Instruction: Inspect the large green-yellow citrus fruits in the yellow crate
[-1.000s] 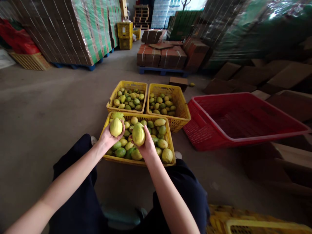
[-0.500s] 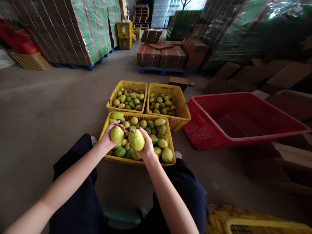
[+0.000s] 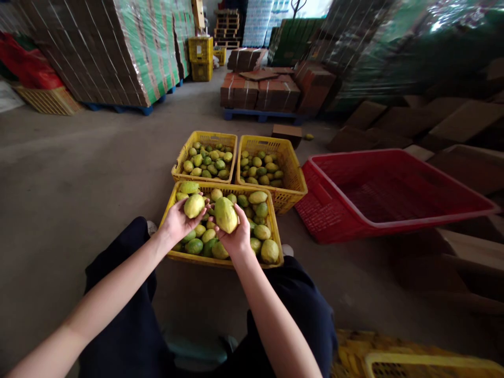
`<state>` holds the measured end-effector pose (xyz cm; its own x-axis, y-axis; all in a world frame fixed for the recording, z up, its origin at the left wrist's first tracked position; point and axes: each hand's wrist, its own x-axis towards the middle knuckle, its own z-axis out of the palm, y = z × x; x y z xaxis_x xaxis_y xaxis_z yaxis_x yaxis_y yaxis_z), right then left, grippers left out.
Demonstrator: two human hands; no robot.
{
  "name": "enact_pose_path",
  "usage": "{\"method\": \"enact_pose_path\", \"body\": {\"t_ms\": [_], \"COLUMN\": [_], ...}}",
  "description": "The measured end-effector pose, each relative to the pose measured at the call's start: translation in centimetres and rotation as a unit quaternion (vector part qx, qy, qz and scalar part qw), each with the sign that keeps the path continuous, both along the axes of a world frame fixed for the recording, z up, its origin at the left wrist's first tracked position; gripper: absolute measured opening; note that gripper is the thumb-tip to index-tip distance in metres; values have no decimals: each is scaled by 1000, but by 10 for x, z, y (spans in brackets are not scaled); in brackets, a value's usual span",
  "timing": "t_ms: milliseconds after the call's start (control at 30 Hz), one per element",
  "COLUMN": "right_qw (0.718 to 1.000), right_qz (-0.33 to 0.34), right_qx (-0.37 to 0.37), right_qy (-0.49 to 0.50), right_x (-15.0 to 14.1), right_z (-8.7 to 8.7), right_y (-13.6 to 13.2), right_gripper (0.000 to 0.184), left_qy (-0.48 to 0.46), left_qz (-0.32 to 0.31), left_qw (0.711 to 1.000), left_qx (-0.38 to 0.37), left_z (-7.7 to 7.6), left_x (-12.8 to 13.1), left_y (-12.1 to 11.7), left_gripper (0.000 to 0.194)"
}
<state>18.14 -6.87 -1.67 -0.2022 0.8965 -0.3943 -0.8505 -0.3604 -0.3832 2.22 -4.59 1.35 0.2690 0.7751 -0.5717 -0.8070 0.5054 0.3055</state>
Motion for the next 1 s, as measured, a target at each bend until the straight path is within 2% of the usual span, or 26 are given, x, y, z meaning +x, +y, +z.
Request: {"method": "enact_pose_path", "body": {"t_ms": [133,233,367,467,633,800,1000], "right_qw": [1000,1000,1000,1000,997,996,997], "right_qz": [4,11,3,-4,48,40,33], "right_qx": [-24,-8,8,12,61,73,64], "right_qy": [-2,6,3,-19,-12,-19,-14], "right_x": [0,0,0,0,-4,-5,-6], "right_z": [2,0,-4,-5,4,14,14], "right_y": [0,0,1,0,-5,-10,-11], "right_gripper": [23,23,20,20,29,37,40], "left_qy": [-30,-28,-14,-14,-12,-8,-33], "left_qz": [-9,-4,1,-25,-80,-49,-5], "left_qw": [999,999,1000,998,989,992,996], "left_qx": [-28,-20,15,50,120,115,78], "left_z": [1,1,-1,-1,2,5,2], "left_x": [0,2,3,2,0,3,4], "left_y": [1,0,-1,-1,-7,-15,-17], "left_gripper": [44,43,44,47,46,41,33]}}
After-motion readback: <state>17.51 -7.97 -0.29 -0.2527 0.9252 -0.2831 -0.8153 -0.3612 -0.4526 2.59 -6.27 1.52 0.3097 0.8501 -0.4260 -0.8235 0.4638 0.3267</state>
